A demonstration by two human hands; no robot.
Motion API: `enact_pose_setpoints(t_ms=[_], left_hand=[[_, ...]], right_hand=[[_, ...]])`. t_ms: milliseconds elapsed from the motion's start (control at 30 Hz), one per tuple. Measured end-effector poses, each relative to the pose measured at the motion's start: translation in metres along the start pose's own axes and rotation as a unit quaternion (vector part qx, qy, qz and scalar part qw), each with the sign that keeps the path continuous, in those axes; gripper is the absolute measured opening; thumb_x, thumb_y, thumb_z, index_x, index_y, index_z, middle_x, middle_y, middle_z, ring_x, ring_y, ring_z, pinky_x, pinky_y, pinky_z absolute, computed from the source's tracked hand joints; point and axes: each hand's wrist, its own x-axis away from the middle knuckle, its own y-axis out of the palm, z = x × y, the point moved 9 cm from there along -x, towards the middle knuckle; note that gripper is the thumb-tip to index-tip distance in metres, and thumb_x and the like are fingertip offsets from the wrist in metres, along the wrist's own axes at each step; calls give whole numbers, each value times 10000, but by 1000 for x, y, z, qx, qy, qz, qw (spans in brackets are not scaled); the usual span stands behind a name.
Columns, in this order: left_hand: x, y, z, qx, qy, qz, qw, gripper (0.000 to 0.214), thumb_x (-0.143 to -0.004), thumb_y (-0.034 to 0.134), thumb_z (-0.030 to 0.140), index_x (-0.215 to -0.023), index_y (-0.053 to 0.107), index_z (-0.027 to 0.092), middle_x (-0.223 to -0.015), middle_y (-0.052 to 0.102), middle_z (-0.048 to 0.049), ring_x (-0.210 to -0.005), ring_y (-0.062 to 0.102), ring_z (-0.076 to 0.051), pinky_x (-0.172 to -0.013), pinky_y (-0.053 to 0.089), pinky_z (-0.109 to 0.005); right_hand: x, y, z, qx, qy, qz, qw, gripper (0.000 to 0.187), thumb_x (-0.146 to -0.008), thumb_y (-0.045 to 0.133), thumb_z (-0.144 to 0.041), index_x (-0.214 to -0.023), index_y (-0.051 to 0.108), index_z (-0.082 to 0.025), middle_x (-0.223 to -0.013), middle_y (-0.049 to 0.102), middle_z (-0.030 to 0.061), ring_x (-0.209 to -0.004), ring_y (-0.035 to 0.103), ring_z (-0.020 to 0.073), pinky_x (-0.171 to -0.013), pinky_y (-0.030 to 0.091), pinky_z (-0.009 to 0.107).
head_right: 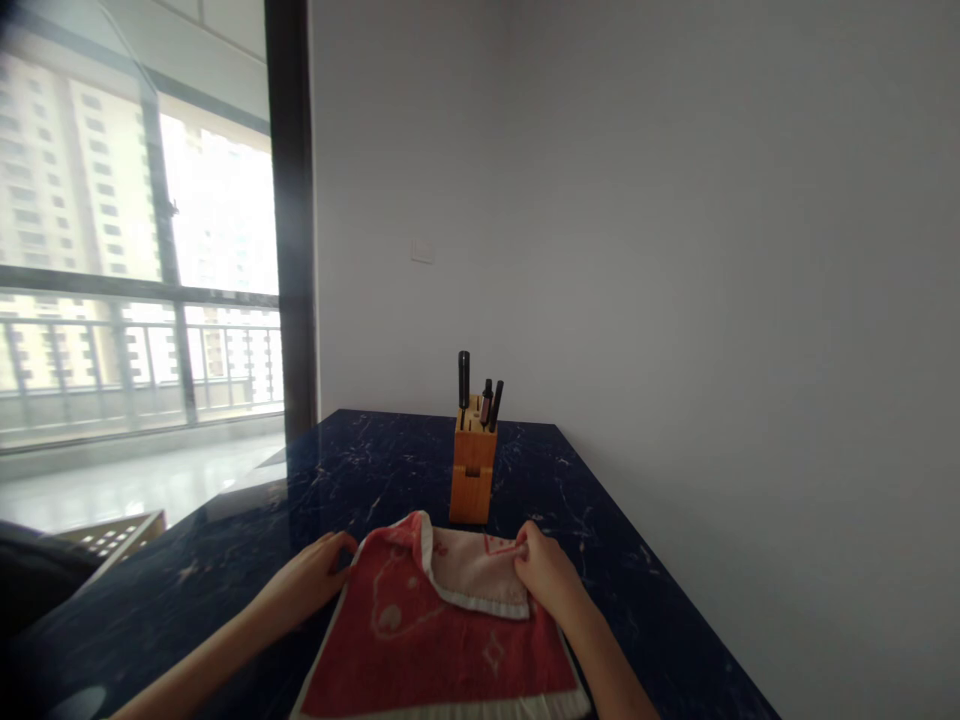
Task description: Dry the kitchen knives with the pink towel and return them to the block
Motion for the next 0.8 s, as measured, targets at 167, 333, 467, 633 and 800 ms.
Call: enact_pose_setpoints(t_ms=[167,333,467,633,800], left_hand=[[1,-2,3,15,3,6,1000,183,-749,444,274,-890,541,209,-821,561,-28,-794,546,-177,-682,370,-245],[0,-1,1,9,-1,5,1000,164,-743,441,265,-854,550,212,-790,559,-22,-762,536,-177,-685,360,-259],[-2,1,-8,32,-47,18,998,208,-697,480,274,-874,580,230,-813,572,-25,-826,511,-229,-739,344,-329],[-12,9,-13,124,-70,22,990,274,-677,532,378,-886,613,219,-899,603,-44,-926,504,-266,-847,317,-397],[-28,21,-9,260,-56,1,964,400,-694,508,514,-907,594,186,-877,644,-42,-882,566,-236,-789,393,-342]], right_hand=[[-1,-2,1,1,1,7,1000,209,-693,485,-108,-878,475,-205,-642,571,-19,-655,558,132,-566,307,202],[0,-2,0,2,-6,6,1000,187,-697,477,-118,-863,475,-204,-633,562,-20,-644,551,132,-559,303,203],[1,-3,-2,3,-6,6,1000,207,-686,484,-117,-875,468,-201,-655,575,-15,-647,552,131,-561,304,203],[6,-3,-13,22,-20,-23,999,87,-684,509,-176,-767,508,-200,-739,620,7,-697,562,130,-574,310,204],[16,1,-23,37,-25,-63,997,70,-614,599,-244,-653,567,-195,-696,633,7,-655,561,146,-538,304,217]])
